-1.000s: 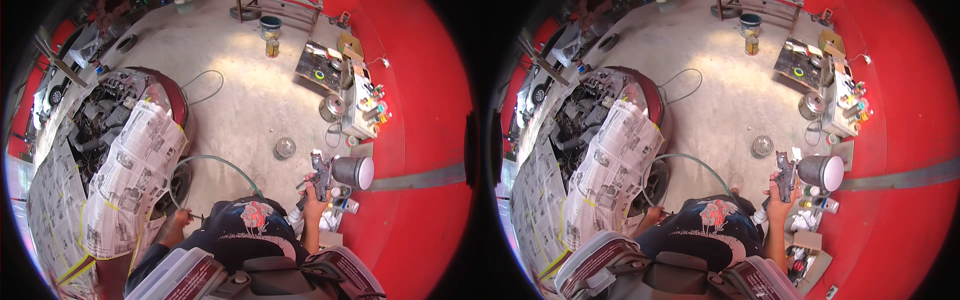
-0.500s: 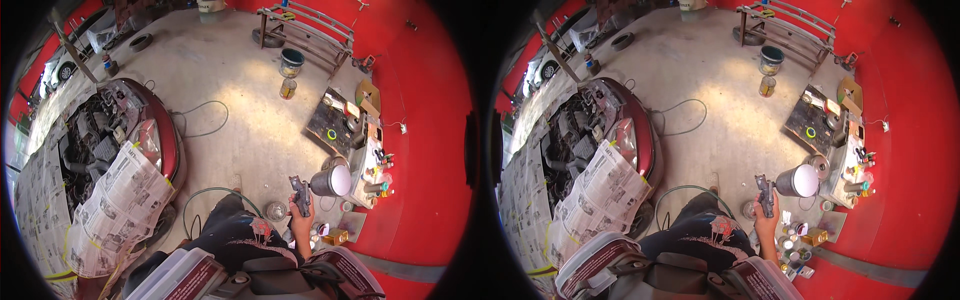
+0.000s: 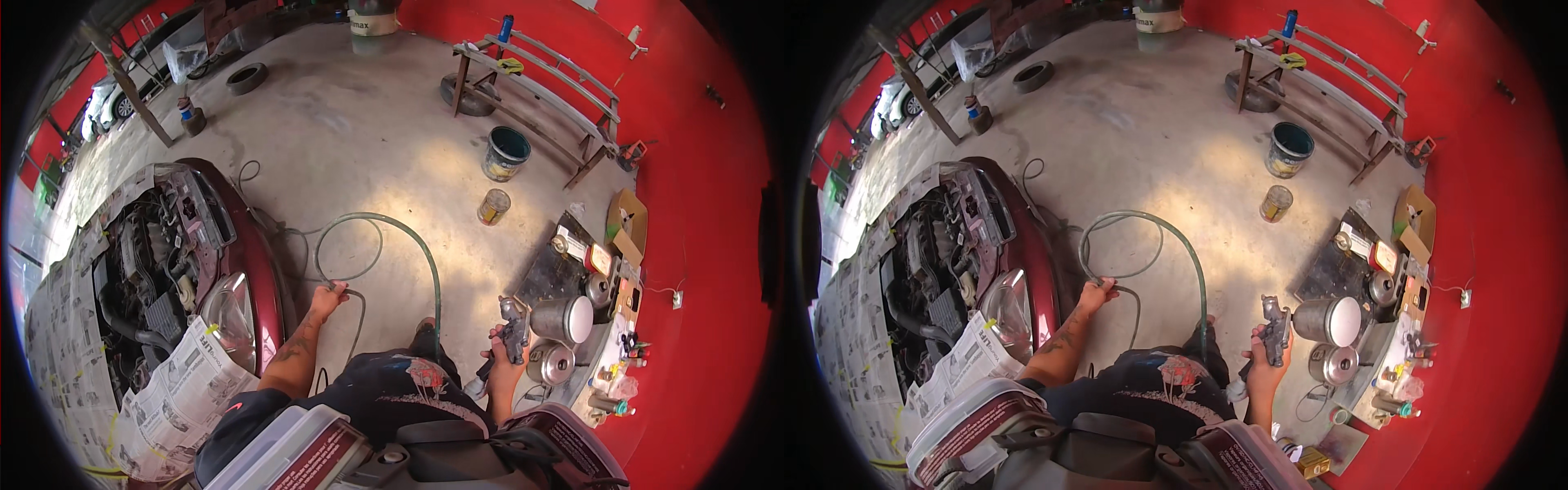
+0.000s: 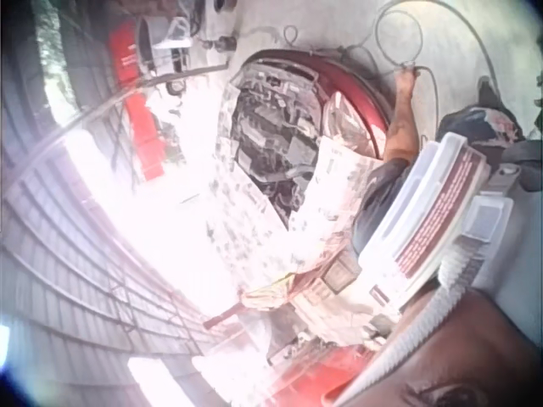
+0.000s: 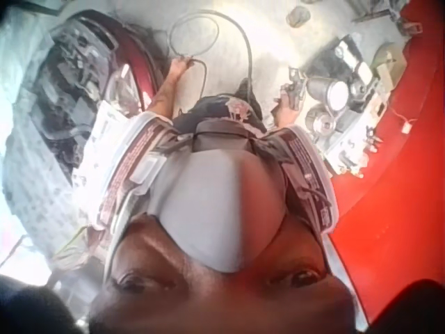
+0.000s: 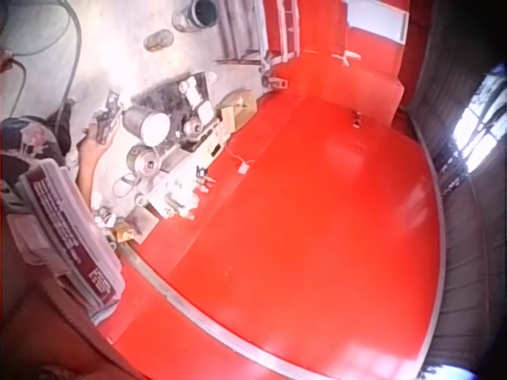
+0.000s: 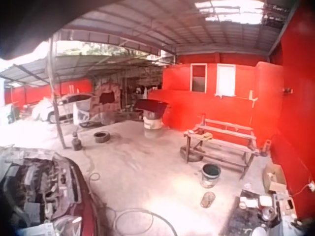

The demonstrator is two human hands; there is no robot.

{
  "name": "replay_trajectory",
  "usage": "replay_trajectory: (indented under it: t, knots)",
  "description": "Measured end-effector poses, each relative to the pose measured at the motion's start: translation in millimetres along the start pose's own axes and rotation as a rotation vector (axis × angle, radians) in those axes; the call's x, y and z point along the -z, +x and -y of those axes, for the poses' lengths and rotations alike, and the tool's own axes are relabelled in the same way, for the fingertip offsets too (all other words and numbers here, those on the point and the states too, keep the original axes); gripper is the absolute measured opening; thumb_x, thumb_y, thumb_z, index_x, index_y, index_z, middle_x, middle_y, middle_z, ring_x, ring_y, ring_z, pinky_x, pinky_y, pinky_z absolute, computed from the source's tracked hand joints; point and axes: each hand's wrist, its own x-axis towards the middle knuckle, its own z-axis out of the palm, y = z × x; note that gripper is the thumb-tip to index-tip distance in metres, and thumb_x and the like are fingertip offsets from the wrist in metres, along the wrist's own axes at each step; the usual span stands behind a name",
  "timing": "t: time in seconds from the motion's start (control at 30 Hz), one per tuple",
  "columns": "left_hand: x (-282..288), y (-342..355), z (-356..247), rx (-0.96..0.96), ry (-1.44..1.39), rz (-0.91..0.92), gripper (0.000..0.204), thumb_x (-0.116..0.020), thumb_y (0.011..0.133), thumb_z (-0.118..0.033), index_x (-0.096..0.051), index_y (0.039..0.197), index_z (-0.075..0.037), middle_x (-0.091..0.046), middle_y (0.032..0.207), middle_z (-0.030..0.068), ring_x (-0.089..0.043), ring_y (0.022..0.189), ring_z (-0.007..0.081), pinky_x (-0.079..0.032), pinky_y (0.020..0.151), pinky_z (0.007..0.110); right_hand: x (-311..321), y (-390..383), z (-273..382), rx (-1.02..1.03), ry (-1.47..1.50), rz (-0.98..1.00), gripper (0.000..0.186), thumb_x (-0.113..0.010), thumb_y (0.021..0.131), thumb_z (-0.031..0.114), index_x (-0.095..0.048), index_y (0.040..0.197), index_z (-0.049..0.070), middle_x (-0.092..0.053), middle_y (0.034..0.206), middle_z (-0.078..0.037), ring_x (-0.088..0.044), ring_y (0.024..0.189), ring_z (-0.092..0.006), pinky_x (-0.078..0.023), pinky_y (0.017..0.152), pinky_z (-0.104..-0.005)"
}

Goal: The person moves a metal bench, picks up a spray gun, and untangles its hose. They then climb onto the bench and apply paint to the roof of the masked car using the spray gun.

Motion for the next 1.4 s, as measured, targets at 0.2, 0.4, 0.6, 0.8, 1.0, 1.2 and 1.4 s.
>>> replay_trajectory:
  t: [0.2,0.4,0.6,0.8,1.0,1.2,1.4]
  knots:
    - [9.1,49.2,40.5,0.483,0.200,-0.338,0.027,-0.063,0.085,-0.031,-0.068,0.093,-0.006,-0.066,0.080,0.0065,-0.064,0.066,0.0149,-0.045,0.050,0.031,-38.5,157.3,-3.0,0.024,0.001,-0.027,0.047,-0.059,0.083,0.001,-0.042,0.127,0.006,-0.061,0.106,-0.009,-0.062,0.094,-0.0168,-0.054,0.058,-0.0256]
    - [-26.7,48.9,67.8,0.618,-0.067,-0.598,0.028,-0.062,0.088,-0.032,-0.066,0.097,-0.005,-0.066,0.081,0.0067,-0.062,0.062,0.0167,-0.043,0.047,0.031,-106.4,317.9,21.7,-0.044,0.002,0.155,0.043,-0.059,0.082,0.000,-0.047,0.123,0.005,-0.062,0.107,-0.010,-0.062,0.092,-0.0160,-0.052,0.053,-0.0243]
    - [-79.6,135.5,42.6,0.665,-0.134,-0.644,0.037,-0.060,0.089,-0.038,-0.067,0.097,-0.003,-0.067,0.082,0.0098,-0.062,0.059,0.0204,-0.049,0.049,0.037,-184.3,442.9,-11.7,-0.075,-0.081,0.368,0.044,-0.058,0.082,0.000,-0.046,0.124,0.005,-0.061,0.106,-0.009,-0.061,0.092,-0.0156,-0.053,0.053,-0.0232]
    - [-61.5,329.3,41.7,0.643,0.491,-0.556,0.055,-0.054,0.086,-0.057,-0.071,0.090,-0.005,-0.068,0.086,0.0194,-0.066,0.089,0.0299,-0.051,0.074,0.042,-287.5,582.3,-45.9,-0.153,-0.049,0.481,0.052,-0.057,0.083,0.000,-0.039,0.131,0.009,-0.057,0.109,-0.007,-0.058,0.094,-0.0147,-0.054,0.054,-0.0241]
    - [-35.0,504.4,-135.0,0.529,0.543,-0.311,0.055,-0.051,0.089,-0.055,-0.070,0.090,-0.004,-0.071,0.079,0.0107,-0.068,0.078,0.0216,-0.051,0.073,0.038,-406.8,681.2,-13.1,-0.081,-0.107,0.461,0.052,-0.058,0.084,0.000,-0.038,0.131,0.008,-0.057,0.109,-0.008,-0.058,0.095,-0.0151,-0.054,0.057,-0.0245]
    - [-24.1,627.2,-269.4,0.614,0.360,-0.244,0.058,-0.045,0.093,-0.053,-0.068,0.093,0.000,-0.070,0.070,0.0072,-0.067,0.065,0.0165,-0.052,0.062,0.031,-502.8,797.7,-22.7,-0.024,-0.084,0.396,0.051,-0.058,0.084,0.001,-0.040,0.132,0.005,-0.058,0.110,-0.010,-0.058,0.094,-0.0162,-0.054,0.057,-0.0263]
    - [-18.2,683.7,-247.9,0.775,0.215,-0.350,0.062,-0.040,0.093,-0.056,-0.066,0.088,0.000,-0.070,0.073,0.0081,-0.062,0.055,0.0159,-0.044,0.046,0.032,-630.2,954.4,-33.3,-0.066,-0.153,0.628,0.047,-0.057,0.084,0.001,-0.043,0.129,0.004,-0.059,0.108,-0.010,-0.058,0.093,-0.0165,-0.054,0.057,-0.0267]
